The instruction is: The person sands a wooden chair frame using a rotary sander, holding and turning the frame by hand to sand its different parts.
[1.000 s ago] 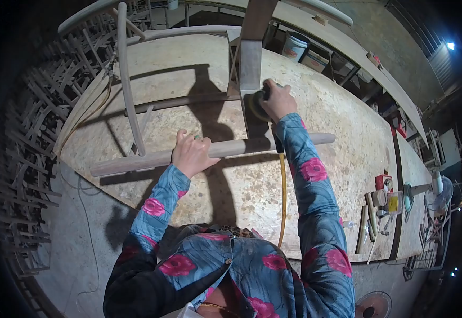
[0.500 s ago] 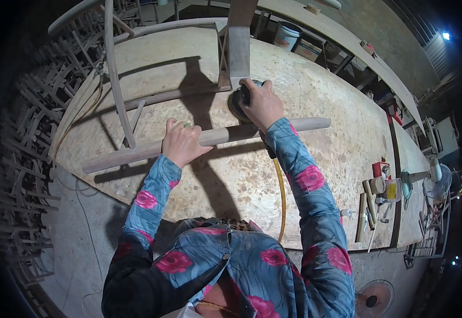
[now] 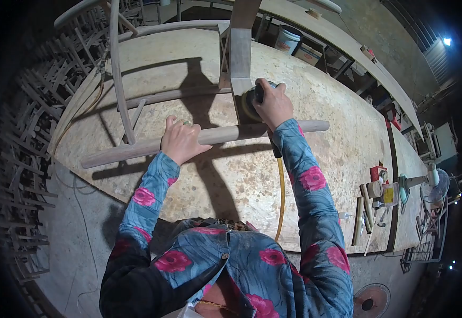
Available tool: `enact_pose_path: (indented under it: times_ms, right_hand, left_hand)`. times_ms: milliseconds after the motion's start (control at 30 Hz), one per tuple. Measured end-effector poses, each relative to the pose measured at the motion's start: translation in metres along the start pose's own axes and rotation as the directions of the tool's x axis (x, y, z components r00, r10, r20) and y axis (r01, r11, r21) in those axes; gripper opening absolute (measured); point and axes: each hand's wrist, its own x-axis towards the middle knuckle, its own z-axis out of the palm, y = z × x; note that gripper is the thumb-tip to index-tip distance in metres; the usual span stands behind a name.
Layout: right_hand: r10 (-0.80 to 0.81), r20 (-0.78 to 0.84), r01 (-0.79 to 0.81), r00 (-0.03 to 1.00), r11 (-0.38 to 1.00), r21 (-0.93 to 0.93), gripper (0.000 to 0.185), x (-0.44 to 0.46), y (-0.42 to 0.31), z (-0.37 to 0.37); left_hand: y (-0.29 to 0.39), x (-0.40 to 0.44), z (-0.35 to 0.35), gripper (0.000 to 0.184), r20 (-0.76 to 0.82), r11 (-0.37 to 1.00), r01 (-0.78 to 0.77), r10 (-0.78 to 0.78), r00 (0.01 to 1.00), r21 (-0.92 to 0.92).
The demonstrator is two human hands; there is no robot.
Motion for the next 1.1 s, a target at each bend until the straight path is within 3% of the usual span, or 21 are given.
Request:
enact_pose_path:
  times_ms: [500,800,967,1100]
  right_hand:
    - [0.039,0.139,-0.035,0.989,0.999,-0.035,0.045,0.051,0.009,0.017]
    - [0.077,0.224,-0.079,0.972,0.997,0.003,0.049,0.064,-0.036,0.019]
    - [0.052,0.226,-0.052,0.973,0.999,-0.004,0.049,0.077,-0.009,0.023]
    - [0.200,0.275,-0.194,0.940,0.980,-0.051,0.052,0.083,-0.004,0.011]
  left_hand:
    - [-0.002,0.001,0.001,0.042,-0.004,1.000,-0.007,0.007,1.000,0.022]
    - [-0.003,-0.001,0.004,0.042,-0.013,1.000,-0.006,0.006,1.000,0.027]
    - [-0.003,0.000,0.000,0.041,0.015,0.998,-0.009,0.008,1.000,0.057]
    - [-0.003,0.002,-0.002,0.040,0.034,0.999,-0.009,0.007,0.999,0.042]
